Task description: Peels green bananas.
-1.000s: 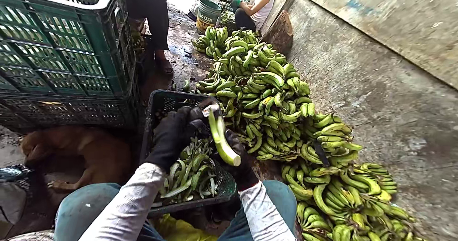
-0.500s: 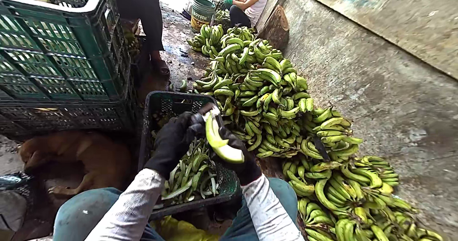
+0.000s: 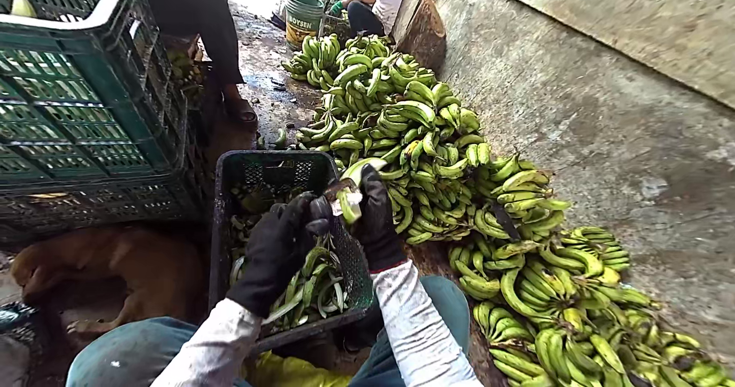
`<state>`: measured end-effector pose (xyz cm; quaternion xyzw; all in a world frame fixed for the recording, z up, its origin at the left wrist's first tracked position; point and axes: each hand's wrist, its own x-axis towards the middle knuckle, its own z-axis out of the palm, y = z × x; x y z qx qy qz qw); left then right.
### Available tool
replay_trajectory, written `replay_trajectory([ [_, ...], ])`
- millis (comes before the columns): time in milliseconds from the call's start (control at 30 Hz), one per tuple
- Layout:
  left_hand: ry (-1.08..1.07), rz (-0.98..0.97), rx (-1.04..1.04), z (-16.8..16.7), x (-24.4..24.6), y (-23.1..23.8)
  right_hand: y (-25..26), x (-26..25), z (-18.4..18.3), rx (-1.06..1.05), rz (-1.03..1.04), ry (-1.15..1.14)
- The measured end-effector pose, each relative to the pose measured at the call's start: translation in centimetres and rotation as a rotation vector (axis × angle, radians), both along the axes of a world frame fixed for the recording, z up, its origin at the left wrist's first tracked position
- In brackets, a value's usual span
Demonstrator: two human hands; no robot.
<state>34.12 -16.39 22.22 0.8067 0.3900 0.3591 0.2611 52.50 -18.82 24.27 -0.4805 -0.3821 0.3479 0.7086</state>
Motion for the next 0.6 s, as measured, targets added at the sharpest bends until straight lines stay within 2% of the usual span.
replay_trajectory([
  [67, 0.056, -0.017, -0.141, 0.6, -0.8, 1.8, -1.4, 1.1, -0.2, -0.08, 0.311, -0.201],
  [133, 0.106, -0.017, -0.172, 0.1, -1.3, 3.7, -2.1, 1.5, 0.2, -0.249, 0.562, -0.213],
  [200, 0.146, 0.028, -0.227, -0.5, -1.5, 4.6, -2.3, 1.6, 0.1, -0.395, 0.69, -0.217],
  [267, 0.123, 0.039, -0.296, -0.2, -1.2, 4.3, -2.2, 1.9, -0.8, -0.402, 0.653, -0.137],
  [367, 0.048, -0.08, -0.253, -0.2, -0.4, 2.7, -1.1, 2.0, -1.6, -0.186, 0.433, 0.281],
  [467, -0.041, -0.141, 0.015, -2.3, 1.3, 1.3, -0.1, 2.5, -2.1, 0.079, 0.297, 0.536],
  [533, -0.094, -0.136, 0.156, -2.9, 2.0, 0.8, -0.1, 2.8, -2.4, 0.137, 0.206, 0.64],
  [600, -0.104, -0.119, 0.269, -3.0, 2.3, 0.6, -0.1, 3.4, -2.7, 0.167, 0.201, 0.773],
])
